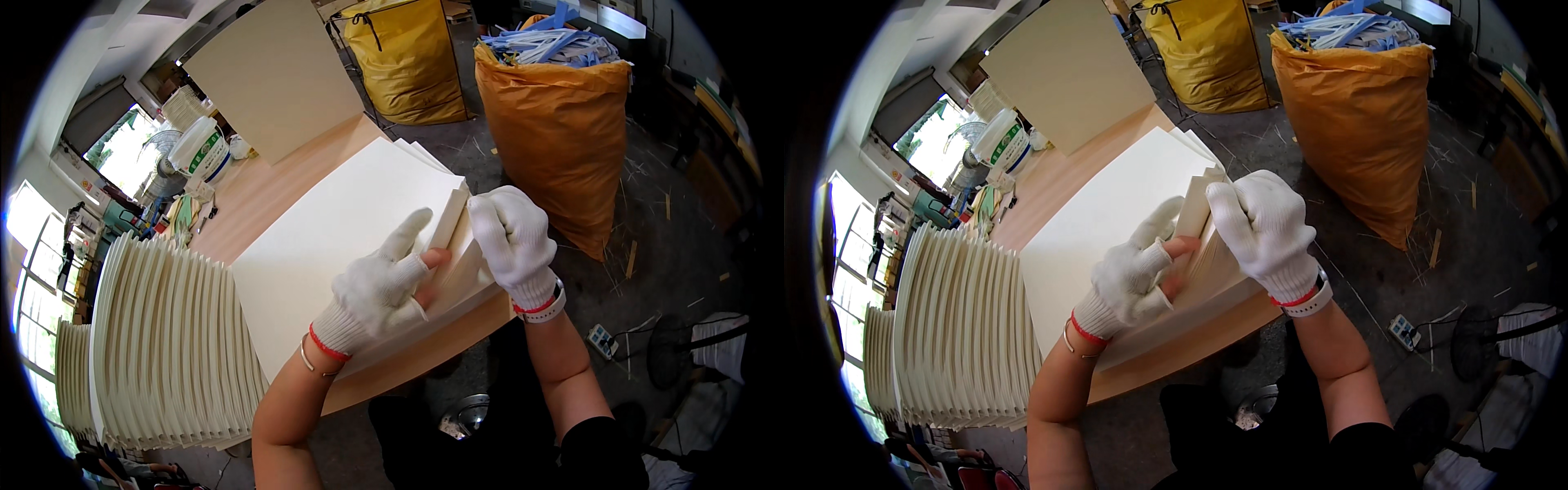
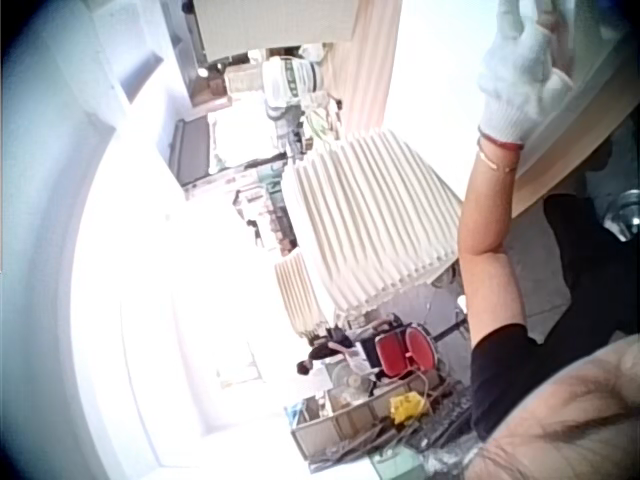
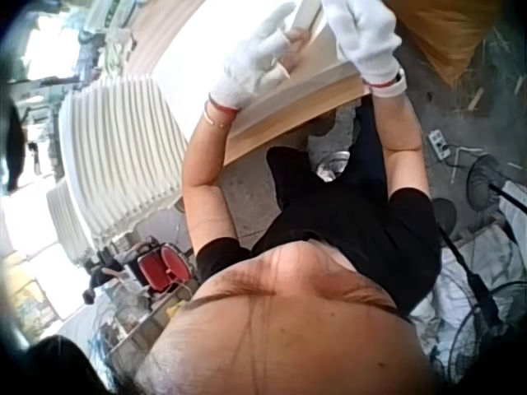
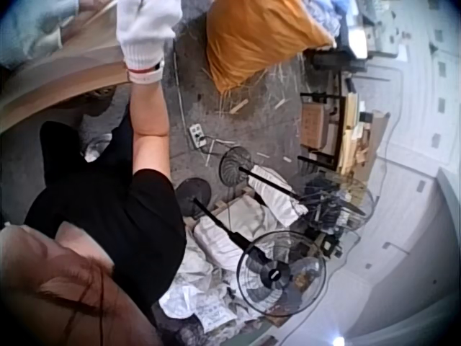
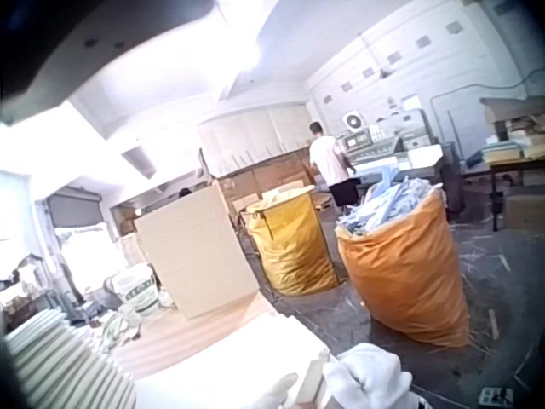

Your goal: The person repeatedly picks up small stacks of white paper sheets from a table and places them onto a larger stack to the left. The person wears white gloves and works in a workshop environment with other people visible in the background.

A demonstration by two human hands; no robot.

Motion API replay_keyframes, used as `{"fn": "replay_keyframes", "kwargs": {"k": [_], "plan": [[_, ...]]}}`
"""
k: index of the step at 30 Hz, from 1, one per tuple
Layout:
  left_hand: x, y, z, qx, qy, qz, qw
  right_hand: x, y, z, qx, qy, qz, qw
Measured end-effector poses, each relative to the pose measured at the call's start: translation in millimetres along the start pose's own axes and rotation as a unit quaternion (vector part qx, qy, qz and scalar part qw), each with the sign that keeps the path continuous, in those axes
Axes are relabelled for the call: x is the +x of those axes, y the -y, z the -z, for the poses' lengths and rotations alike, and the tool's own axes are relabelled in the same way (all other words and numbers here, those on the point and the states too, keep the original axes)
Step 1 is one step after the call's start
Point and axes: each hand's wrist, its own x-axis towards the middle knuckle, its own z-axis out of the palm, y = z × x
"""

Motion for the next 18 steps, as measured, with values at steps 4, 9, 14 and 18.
{"fn": "replay_keyframes", "kwargs": {"k": [4, 9, 14, 18], "plan": [[0.2, -6.9, -1.8, 0.011, -0.036, 0.007, 0.999, -1.4, -1.0, -1.6, -0.013, -0.007, 0.006, 1.000], [1.4, -5.9, -1.7, -0.007, -0.032, 0.008, 0.999, -1.0, -0.9, -2.3, -0.012, -0.028, 0.023, 0.999], [-1.8, -15.8, 0.9, 0.050, -0.020, 0.020, 0.998, 1.7, 0.6, 3.3, 0.051, 0.026, -0.025, 0.998], [3.2, -8.8, 3.9, 0.027, 0.013, -0.004, 1.000, -1.6, -1.6, -0.4, 0.028, -0.003, -0.007, 1.000]]}}
